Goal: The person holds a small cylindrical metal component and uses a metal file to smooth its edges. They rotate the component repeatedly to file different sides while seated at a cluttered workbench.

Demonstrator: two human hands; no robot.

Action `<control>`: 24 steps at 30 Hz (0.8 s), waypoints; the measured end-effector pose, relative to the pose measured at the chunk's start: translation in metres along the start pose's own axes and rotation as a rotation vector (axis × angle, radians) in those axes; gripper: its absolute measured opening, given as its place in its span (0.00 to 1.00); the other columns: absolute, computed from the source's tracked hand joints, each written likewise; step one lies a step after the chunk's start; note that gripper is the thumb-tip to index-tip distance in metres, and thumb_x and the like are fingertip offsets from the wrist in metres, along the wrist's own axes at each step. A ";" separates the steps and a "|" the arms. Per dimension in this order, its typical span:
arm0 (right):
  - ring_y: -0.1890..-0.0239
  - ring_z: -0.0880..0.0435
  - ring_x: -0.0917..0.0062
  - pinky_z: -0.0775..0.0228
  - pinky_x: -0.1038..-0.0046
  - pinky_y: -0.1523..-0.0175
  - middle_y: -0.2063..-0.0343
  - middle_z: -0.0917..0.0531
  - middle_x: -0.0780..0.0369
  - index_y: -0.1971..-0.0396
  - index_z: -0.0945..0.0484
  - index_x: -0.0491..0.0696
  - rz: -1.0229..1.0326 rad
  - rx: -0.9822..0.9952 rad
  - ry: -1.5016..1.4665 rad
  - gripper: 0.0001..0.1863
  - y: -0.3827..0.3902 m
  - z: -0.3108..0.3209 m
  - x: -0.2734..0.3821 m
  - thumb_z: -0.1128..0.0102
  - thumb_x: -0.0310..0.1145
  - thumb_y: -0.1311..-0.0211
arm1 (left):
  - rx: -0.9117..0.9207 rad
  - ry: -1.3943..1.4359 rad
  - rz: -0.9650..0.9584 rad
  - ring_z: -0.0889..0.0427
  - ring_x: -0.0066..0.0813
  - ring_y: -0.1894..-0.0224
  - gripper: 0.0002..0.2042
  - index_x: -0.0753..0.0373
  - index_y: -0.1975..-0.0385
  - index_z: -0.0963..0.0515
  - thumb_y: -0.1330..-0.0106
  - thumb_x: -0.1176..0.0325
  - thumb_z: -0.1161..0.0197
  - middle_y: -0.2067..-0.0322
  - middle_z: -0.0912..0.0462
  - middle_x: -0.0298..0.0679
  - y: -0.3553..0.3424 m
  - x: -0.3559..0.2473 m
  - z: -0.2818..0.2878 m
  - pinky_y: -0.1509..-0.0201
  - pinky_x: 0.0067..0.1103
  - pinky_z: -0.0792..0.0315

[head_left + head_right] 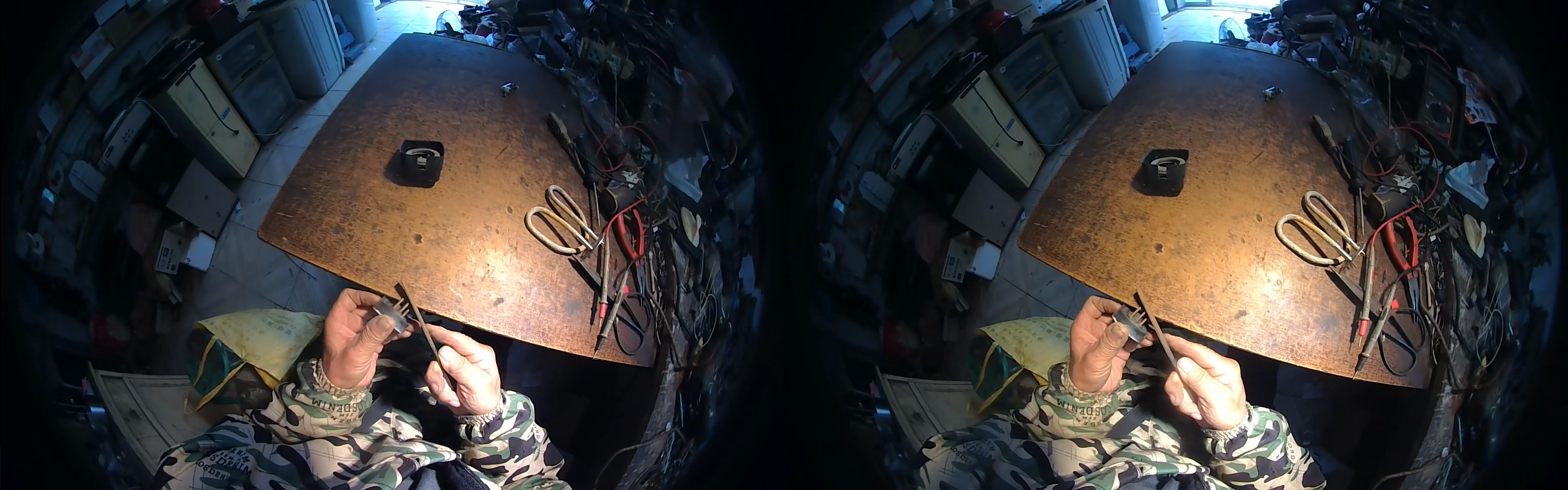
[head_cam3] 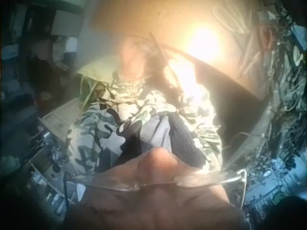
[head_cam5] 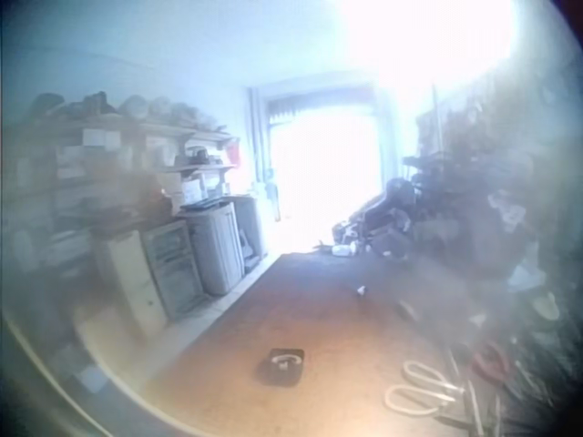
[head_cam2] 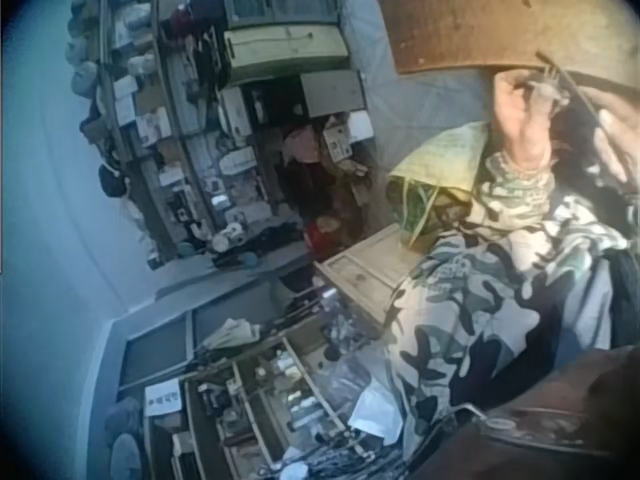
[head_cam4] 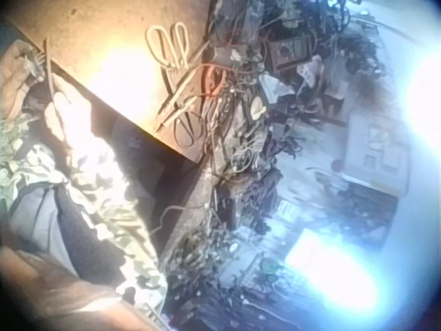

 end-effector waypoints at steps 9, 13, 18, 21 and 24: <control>0.80 0.23 0.85 0.37 0.84 0.76 0.74 0.14 0.58 0.28 0.25 0.36 0.082 -0.046 0.154 0.23 0.001 0.000 0.001 0.44 0.30 0.15 | -0.009 -0.012 0.006 0.08 0.35 0.55 0.21 0.67 0.44 0.31 0.26 0.70 0.25 0.55 0.12 0.47 0.000 0.001 0.001 0.47 0.30 0.10; 0.73 0.18 0.84 0.24 0.79 0.67 0.71 0.13 0.63 0.33 0.18 0.40 0.404 -0.098 0.683 0.21 0.008 -0.019 0.017 0.42 0.17 0.21 | 0.008 -0.059 0.000 0.07 0.40 0.53 0.20 0.65 0.44 0.32 0.24 0.68 0.27 0.53 0.13 0.49 -0.001 0.002 0.003 0.47 0.35 0.09; 0.80 0.21 0.79 0.26 0.77 0.71 0.77 0.20 0.63 0.33 0.15 0.45 0.673 -0.034 1.252 0.29 0.019 -0.028 0.035 0.35 0.11 0.33 | 0.007 -0.087 -0.015 0.07 0.43 0.52 0.21 0.66 0.42 0.32 0.23 0.66 0.28 0.52 0.14 0.51 0.000 0.003 0.006 0.46 0.37 0.09; 0.85 0.26 0.72 0.31 0.69 0.77 0.81 0.31 0.63 0.35 0.14 0.50 0.727 -0.019 1.570 0.37 0.025 -0.035 0.049 0.31 0.13 0.48 | 0.001 -0.077 -0.028 0.08 0.39 0.51 0.21 0.66 0.42 0.32 0.23 0.67 0.28 0.51 0.14 0.50 0.000 0.002 0.007 0.46 0.35 0.09; 0.87 0.30 0.74 0.35 0.66 0.80 0.82 0.36 0.65 0.34 0.14 0.51 0.814 -0.038 1.731 0.42 0.028 -0.036 0.053 0.29 0.19 0.58 | 0.055 -0.082 -0.015 0.09 0.36 0.49 0.21 0.67 0.42 0.32 0.23 0.68 0.28 0.50 0.15 0.49 -0.002 0.003 0.003 0.44 0.33 0.10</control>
Point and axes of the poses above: each hand's wrist, its own y-axis away from the middle knuckle, its own z-axis out of the back of the hand, x = y × z, the point moved 6 cm from there along -y, towards the middle knuckle
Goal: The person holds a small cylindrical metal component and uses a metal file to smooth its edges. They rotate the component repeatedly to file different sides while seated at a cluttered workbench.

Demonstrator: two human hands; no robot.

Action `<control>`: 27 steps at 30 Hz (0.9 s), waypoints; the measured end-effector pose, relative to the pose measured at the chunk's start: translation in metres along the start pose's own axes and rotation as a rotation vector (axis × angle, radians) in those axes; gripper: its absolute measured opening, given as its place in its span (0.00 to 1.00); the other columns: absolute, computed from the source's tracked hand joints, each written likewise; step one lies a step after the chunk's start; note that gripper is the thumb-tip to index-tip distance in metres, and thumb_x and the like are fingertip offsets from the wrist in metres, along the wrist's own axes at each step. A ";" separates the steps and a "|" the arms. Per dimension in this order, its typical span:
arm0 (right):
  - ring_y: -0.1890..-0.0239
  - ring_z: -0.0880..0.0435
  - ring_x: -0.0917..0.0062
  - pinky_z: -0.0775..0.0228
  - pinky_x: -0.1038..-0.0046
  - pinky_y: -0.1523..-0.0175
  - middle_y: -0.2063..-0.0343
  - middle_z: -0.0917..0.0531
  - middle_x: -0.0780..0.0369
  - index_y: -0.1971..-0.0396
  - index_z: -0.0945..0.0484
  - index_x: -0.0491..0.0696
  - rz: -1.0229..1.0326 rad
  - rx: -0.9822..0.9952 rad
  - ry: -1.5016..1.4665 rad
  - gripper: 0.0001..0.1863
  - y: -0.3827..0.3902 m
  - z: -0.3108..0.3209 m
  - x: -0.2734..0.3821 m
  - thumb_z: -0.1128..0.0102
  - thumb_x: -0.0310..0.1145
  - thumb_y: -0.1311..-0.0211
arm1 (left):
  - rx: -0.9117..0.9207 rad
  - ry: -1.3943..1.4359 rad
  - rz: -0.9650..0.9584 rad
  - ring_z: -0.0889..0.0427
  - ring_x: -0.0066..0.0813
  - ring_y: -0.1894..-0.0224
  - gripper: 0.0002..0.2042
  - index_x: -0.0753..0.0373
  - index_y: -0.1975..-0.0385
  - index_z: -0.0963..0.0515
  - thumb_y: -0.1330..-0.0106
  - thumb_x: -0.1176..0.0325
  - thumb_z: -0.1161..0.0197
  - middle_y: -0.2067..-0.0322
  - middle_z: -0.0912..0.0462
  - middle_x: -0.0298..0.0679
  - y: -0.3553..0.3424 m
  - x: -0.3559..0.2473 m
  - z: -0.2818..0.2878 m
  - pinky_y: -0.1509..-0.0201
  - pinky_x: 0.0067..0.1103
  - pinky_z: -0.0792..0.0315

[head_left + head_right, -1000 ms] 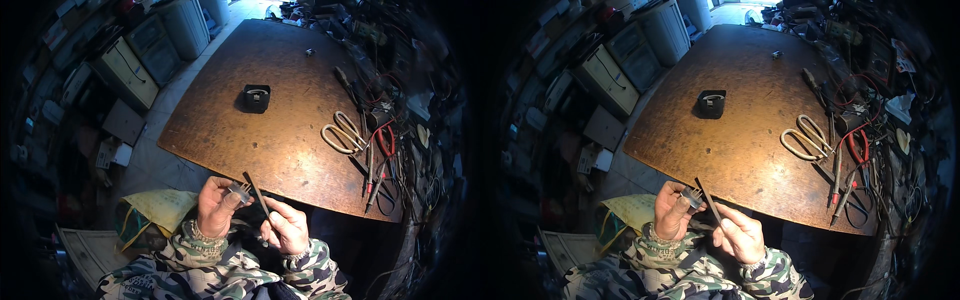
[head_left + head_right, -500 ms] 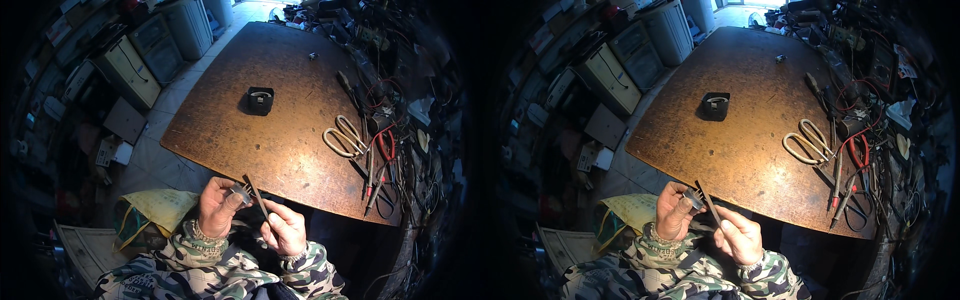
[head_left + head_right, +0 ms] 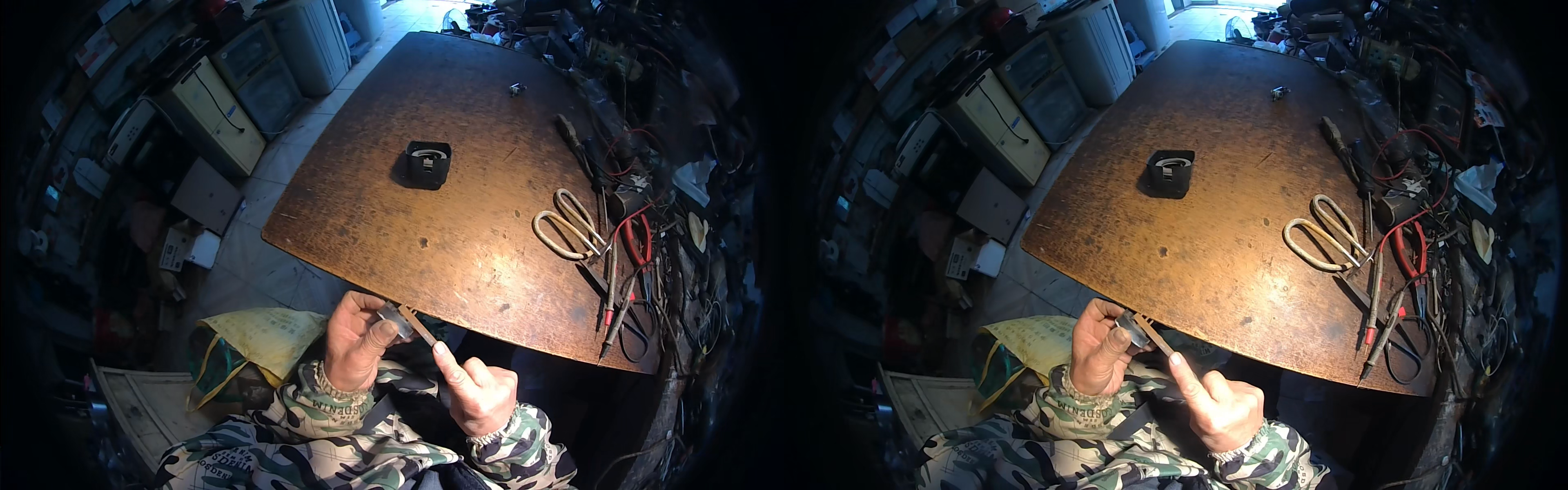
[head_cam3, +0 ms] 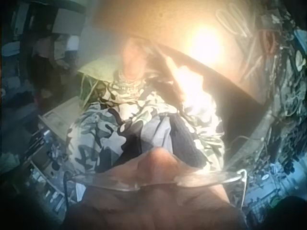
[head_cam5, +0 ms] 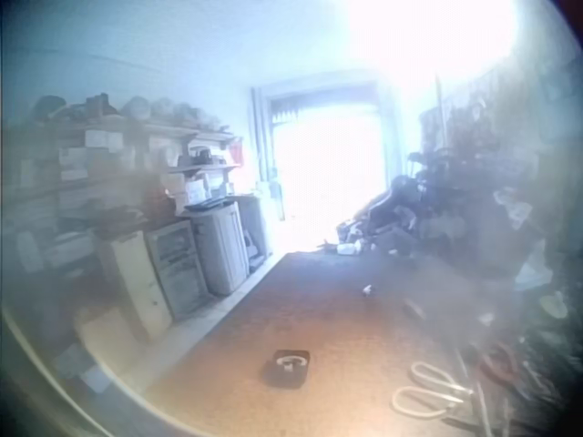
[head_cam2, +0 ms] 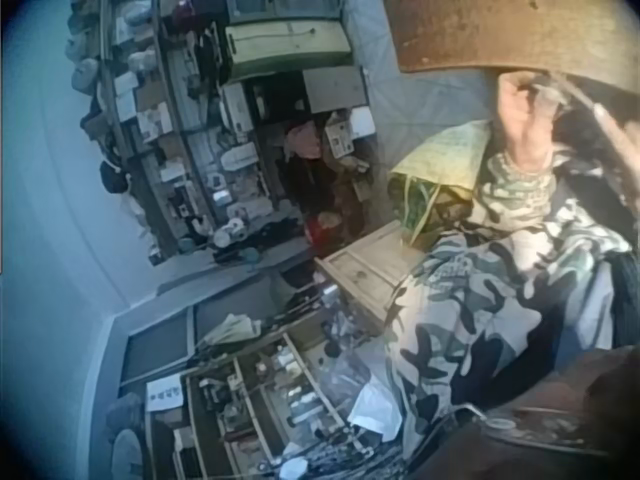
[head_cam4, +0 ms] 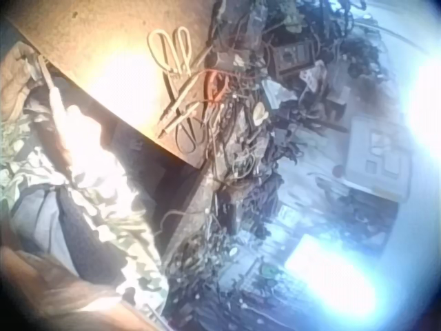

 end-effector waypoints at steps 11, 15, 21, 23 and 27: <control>0.87 0.32 0.73 0.37 0.67 0.81 0.82 0.36 0.66 0.36 0.12 0.53 -0.033 -0.027 0.075 0.41 0.003 -0.006 0.008 0.30 0.16 0.59 | -0.040 0.023 -0.032 0.11 0.32 0.49 0.23 0.68 0.44 0.29 0.31 0.76 0.22 0.50 0.13 0.47 0.001 -0.004 0.003 0.38 0.28 0.16; 0.87 0.31 0.71 0.36 0.66 0.80 0.82 0.35 0.64 0.37 0.12 0.51 -0.076 -0.039 0.016 0.40 -0.007 0.005 0.011 0.31 0.14 0.57 | -0.065 -0.068 -0.095 0.11 0.31 0.48 0.24 0.67 0.44 0.29 0.33 0.79 0.21 0.51 0.13 0.46 0.004 -0.015 -0.007 0.38 0.28 0.16; 0.86 0.28 0.69 0.34 0.66 0.79 0.82 0.33 0.63 0.39 0.11 0.49 -0.103 0.007 -0.005 0.38 0.007 0.019 0.005 0.31 0.13 0.56 | -0.088 -0.290 -0.138 0.11 0.32 0.48 0.26 0.70 0.43 0.25 0.38 0.83 0.19 0.49 0.14 0.46 0.009 -0.023 -0.009 0.40 0.27 0.13; 0.86 0.28 0.70 0.34 0.66 0.79 0.82 0.33 0.63 0.39 0.11 0.50 -0.101 0.017 0.008 0.38 0.007 0.021 0.006 0.31 0.13 0.57 | -0.090 -0.385 -0.193 0.11 0.32 0.47 0.26 0.70 0.43 0.24 0.40 0.85 0.19 0.48 0.15 0.46 0.011 -0.027 -0.012 0.42 0.27 0.12; 0.87 0.29 0.71 0.35 0.66 0.80 0.82 0.34 0.64 0.38 0.11 0.51 -0.095 0.075 0.073 0.39 0.006 0.024 0.012 0.31 0.14 0.59 | -0.080 -0.651 -0.383 0.11 0.33 0.48 0.26 0.70 0.45 0.21 0.44 0.86 0.17 0.44 0.18 0.49 0.014 -0.033 -0.018 0.43 0.27 0.11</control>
Point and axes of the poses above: each hand's wrist, its own y-axis away from the middle knuckle, its own z-axis out of the back of the hand, x = y × z, the point moved 6 cm from there along -y, towards the middle knuckle
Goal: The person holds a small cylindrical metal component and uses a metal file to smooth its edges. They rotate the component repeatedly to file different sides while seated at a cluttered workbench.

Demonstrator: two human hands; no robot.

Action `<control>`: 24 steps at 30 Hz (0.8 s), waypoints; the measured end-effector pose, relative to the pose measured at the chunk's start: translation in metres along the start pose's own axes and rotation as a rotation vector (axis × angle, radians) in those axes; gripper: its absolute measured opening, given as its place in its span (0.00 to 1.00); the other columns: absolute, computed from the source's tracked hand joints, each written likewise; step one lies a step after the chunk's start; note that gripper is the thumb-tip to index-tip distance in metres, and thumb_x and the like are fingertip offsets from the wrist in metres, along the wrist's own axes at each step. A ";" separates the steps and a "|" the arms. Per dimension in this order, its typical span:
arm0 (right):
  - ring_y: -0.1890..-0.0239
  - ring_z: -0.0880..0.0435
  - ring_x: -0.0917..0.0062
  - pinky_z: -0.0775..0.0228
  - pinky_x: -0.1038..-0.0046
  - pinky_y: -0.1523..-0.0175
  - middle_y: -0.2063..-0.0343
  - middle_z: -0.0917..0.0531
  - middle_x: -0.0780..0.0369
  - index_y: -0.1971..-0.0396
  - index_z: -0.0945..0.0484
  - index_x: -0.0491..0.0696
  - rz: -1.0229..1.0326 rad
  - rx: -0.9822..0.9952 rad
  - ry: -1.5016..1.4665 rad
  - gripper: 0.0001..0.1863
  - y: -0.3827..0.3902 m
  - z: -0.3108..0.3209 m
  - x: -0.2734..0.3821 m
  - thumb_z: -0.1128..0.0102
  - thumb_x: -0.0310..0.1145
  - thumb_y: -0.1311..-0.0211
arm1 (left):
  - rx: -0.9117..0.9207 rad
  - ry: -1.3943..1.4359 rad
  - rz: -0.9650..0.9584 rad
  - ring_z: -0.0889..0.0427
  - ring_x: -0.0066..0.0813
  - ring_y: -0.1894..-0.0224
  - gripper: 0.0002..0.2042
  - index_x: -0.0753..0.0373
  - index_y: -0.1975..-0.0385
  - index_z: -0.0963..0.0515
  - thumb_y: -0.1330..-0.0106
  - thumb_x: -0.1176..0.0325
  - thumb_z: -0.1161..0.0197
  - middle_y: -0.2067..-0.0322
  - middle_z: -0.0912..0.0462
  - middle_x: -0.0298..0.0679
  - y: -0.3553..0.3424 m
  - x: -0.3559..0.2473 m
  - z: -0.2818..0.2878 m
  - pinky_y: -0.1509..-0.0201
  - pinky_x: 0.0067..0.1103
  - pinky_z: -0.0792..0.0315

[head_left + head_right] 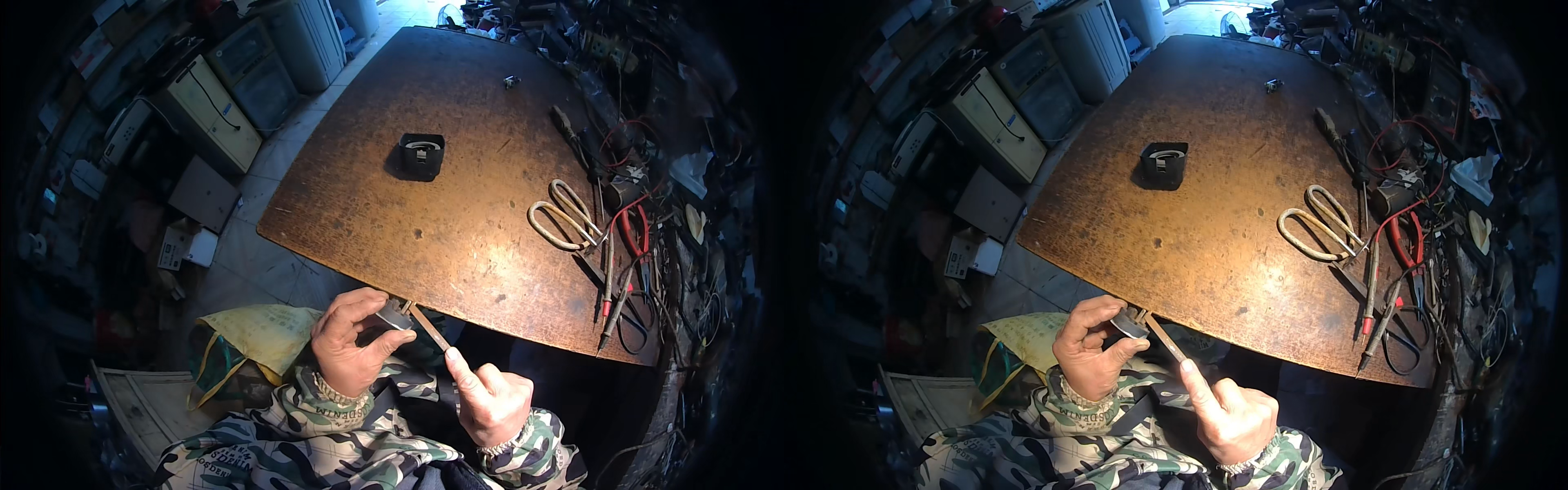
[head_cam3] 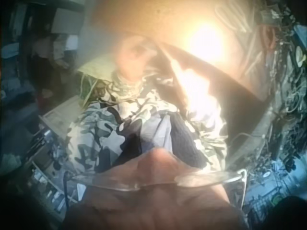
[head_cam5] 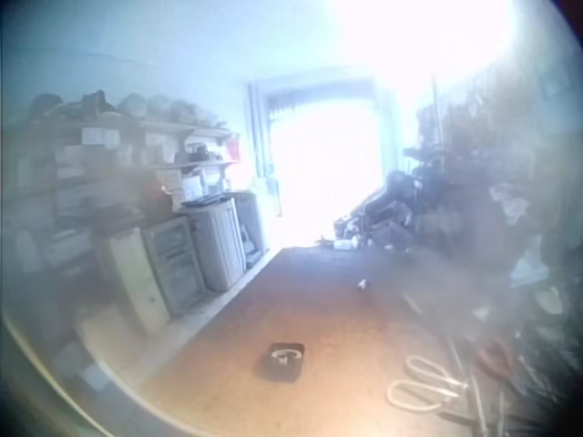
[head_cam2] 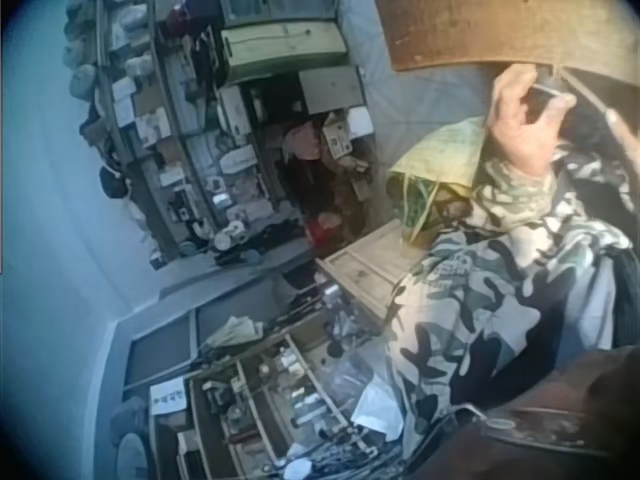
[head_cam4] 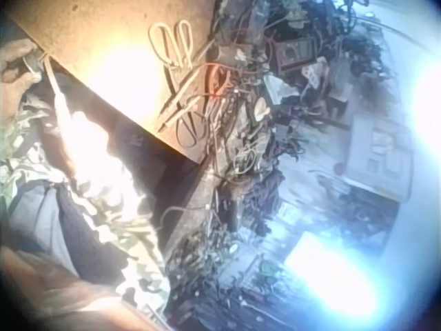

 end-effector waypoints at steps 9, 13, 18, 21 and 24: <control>0.86 0.30 0.73 0.36 0.68 0.81 0.81 0.35 0.66 0.37 0.13 0.50 0.090 -0.021 0.062 0.35 -0.020 -0.011 0.008 0.27 0.20 0.51 | 0.078 -0.322 -0.283 0.13 0.33 0.47 0.28 0.67 0.46 0.18 0.47 0.78 0.12 0.46 0.17 0.49 -0.005 -0.011 0.006 0.45 0.25 0.15; 0.86 0.30 0.75 0.36 0.68 0.80 0.81 0.35 0.66 0.36 0.13 0.49 0.061 0.001 0.111 0.35 0.000 -0.010 0.010 0.27 0.21 0.51 | 0.083 -0.328 -0.339 0.13 0.33 0.48 0.28 0.66 0.46 0.18 0.47 0.76 0.12 0.46 0.17 0.49 -0.008 -0.014 0.006 0.45 0.25 0.15; 0.84 0.29 0.76 0.35 0.69 0.79 0.80 0.35 0.66 0.35 0.14 0.47 0.106 -0.037 0.081 0.37 -0.017 -0.019 0.010 0.28 0.22 0.53 | 0.070 -0.297 -0.306 0.13 0.33 0.47 0.29 0.67 0.44 0.18 0.46 0.74 0.12 0.45 0.17 0.49 -0.003 -0.005 0.006 0.44 0.26 0.15; 0.86 0.31 0.74 0.38 0.67 0.80 0.82 0.35 0.66 0.37 0.13 0.49 0.062 -0.021 0.070 0.36 0.005 -0.013 0.007 0.26 0.21 0.53 | 0.087 -0.293 -0.322 0.13 0.33 0.46 0.29 0.68 0.44 0.19 0.45 0.74 0.12 0.44 0.18 0.50 -0.005 -0.006 0.006 0.44 0.25 0.15; 0.86 0.31 0.75 0.38 0.68 0.80 0.82 0.35 0.66 0.37 0.13 0.48 0.096 -0.036 0.089 0.36 -0.003 -0.015 0.007 0.26 0.21 0.53 | 0.089 -0.261 -0.286 0.13 0.33 0.46 0.28 0.68 0.43 0.19 0.43 0.74 0.13 0.44 0.18 0.51 -0.005 -0.004 0.006 0.43 0.24 0.14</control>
Point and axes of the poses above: each hand's wrist, its own y-axis away from the middle knuckle, its own z-axis out of the back of the hand, x = y × z, the point moved 6 cm from there along -y, towards the middle knuckle
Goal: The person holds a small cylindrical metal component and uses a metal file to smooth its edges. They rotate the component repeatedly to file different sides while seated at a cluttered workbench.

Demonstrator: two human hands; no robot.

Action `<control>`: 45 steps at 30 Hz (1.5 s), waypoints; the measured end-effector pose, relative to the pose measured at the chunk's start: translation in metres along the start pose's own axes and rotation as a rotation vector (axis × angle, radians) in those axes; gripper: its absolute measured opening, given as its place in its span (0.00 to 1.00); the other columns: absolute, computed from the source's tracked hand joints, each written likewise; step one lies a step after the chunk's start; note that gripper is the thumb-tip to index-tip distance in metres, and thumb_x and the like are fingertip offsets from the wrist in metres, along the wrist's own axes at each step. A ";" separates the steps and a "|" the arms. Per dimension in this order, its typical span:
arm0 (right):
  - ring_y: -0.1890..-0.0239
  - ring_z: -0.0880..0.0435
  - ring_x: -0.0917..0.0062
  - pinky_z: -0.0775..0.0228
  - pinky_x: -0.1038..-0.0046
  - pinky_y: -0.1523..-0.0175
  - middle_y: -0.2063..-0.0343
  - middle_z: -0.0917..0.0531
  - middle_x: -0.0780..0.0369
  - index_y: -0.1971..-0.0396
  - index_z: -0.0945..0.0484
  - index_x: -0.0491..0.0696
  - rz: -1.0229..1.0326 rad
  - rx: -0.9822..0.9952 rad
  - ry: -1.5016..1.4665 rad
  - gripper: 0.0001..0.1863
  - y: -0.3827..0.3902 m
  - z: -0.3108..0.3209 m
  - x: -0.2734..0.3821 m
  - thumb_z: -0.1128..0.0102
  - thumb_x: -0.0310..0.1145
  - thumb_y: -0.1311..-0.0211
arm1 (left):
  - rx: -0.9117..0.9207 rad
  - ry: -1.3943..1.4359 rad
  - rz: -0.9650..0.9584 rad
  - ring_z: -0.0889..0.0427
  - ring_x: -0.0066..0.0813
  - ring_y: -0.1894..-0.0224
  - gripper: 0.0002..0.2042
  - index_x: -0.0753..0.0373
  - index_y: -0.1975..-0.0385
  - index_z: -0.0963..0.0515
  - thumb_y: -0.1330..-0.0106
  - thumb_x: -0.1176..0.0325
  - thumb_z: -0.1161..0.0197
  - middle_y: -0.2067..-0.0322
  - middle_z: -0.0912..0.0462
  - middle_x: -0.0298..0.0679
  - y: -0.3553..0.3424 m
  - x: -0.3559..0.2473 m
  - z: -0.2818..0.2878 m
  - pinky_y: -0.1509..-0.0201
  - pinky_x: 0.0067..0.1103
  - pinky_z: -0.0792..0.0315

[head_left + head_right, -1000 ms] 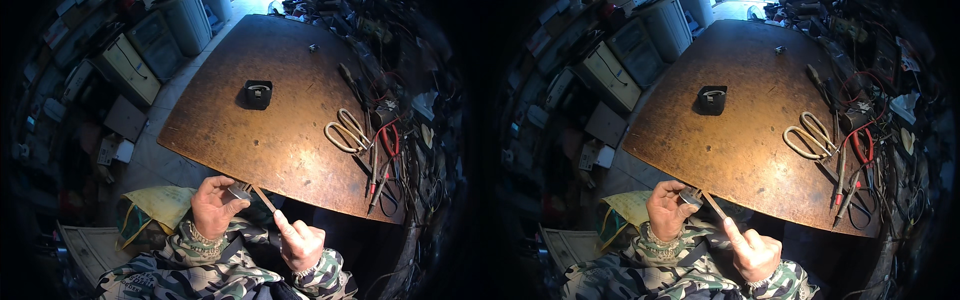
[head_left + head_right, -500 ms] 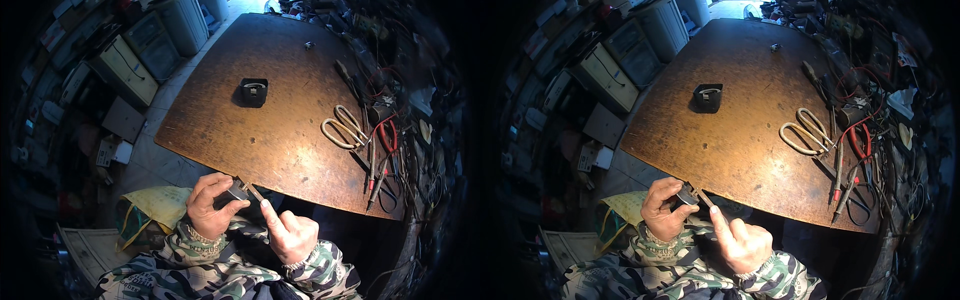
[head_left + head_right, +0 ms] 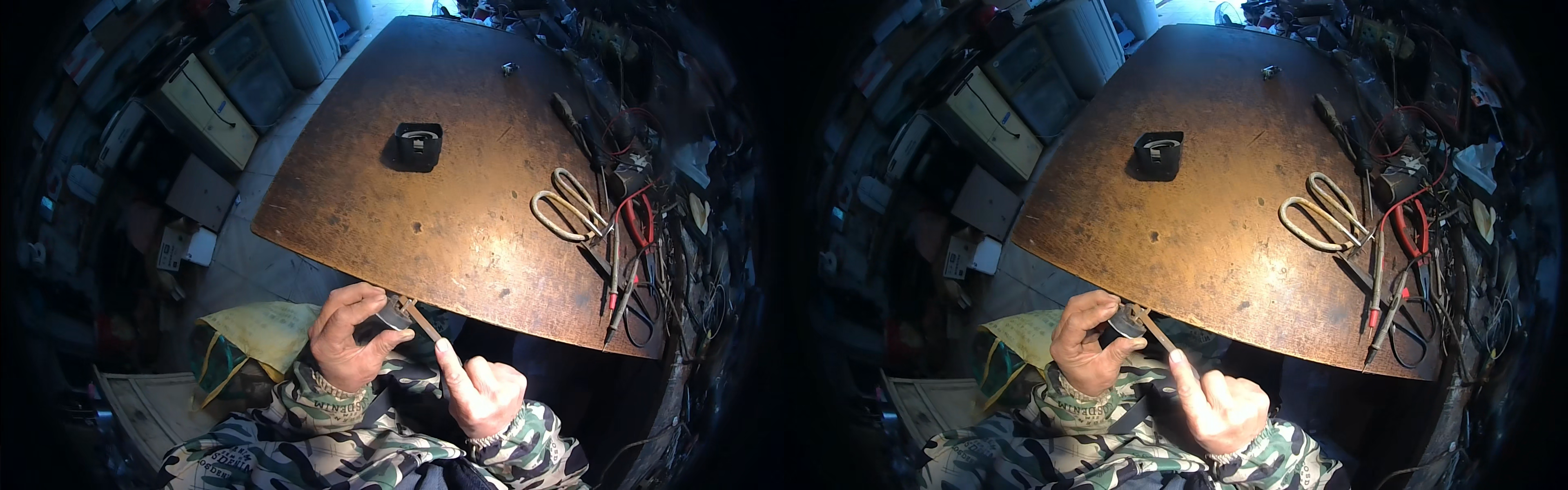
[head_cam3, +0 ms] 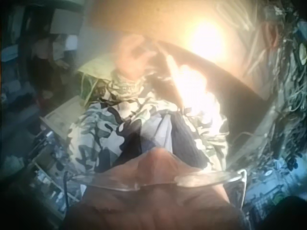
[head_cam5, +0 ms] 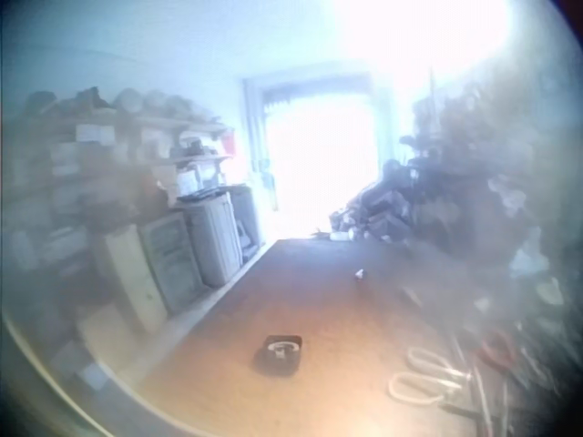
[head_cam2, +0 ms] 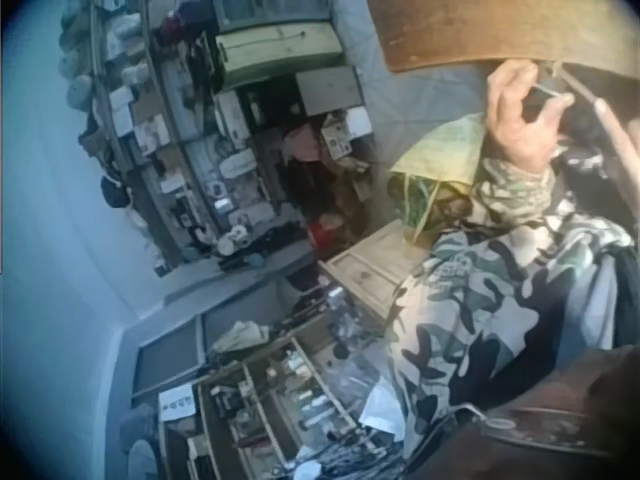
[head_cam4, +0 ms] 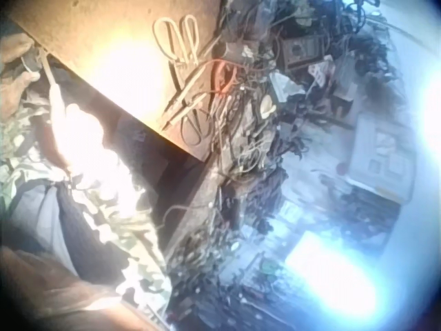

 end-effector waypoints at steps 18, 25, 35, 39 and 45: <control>0.86 0.33 0.73 0.38 0.67 0.80 0.80 0.35 0.65 0.35 0.14 0.48 -0.019 -0.080 0.020 0.40 -0.020 -0.011 0.002 0.31 0.21 0.58 | -0.016 -0.029 -0.027 0.13 0.32 0.46 0.29 0.67 0.44 0.19 0.44 0.74 0.12 0.44 0.18 0.50 0.000 0.001 0.000 0.44 0.24 0.14; 0.85 0.30 0.73 0.36 0.67 0.79 0.80 0.34 0.65 0.35 0.15 0.47 -0.063 -0.038 0.030 0.40 -0.005 -0.007 0.007 0.32 0.22 0.57 | -0.012 -0.010 -0.022 0.14 0.32 0.46 0.28 0.67 0.44 0.19 0.45 0.74 0.12 0.44 0.18 0.49 0.001 0.001 -0.002 0.45 0.23 0.15; 0.86 0.31 0.72 0.36 0.66 0.79 0.81 0.35 0.64 0.36 0.14 0.48 -0.097 -0.103 0.055 0.38 -0.017 -0.001 -0.002 0.31 0.17 0.55 | -0.005 -0.003 -0.010 0.14 0.34 0.44 0.29 0.67 0.44 0.18 0.46 0.75 0.12 0.44 0.17 0.50 0.001 0.001 0.001 0.41 0.25 0.15; 0.86 0.32 0.72 0.37 0.67 0.79 0.82 0.36 0.65 0.37 0.13 0.50 -0.120 -0.139 -0.030 0.40 -0.004 -0.001 -0.004 0.31 0.16 0.58 | 0.006 0.011 0.023 0.14 0.35 0.42 0.29 0.68 0.44 0.18 0.46 0.73 0.11 0.43 0.17 0.50 0.002 0.001 0.001 0.40 0.26 0.15; 0.86 0.33 0.73 0.38 0.68 0.80 0.82 0.36 0.66 0.37 0.12 0.51 -0.046 -0.124 -0.041 0.38 0.008 -0.005 0.004 0.29 0.18 0.57 | 0.005 -0.058 -0.011 0.13 0.35 0.44 0.29 0.67 0.45 0.16 0.47 0.72 0.11 0.44 0.16 0.50 -0.004 -0.001 0.003 0.42 0.26 0.15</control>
Point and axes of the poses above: each hand's wrist, its own y-axis away from the middle knuckle, its own z-axis out of the back of the hand, x = y × z, the point moved 6 cm from there along -y, towards the middle knuckle
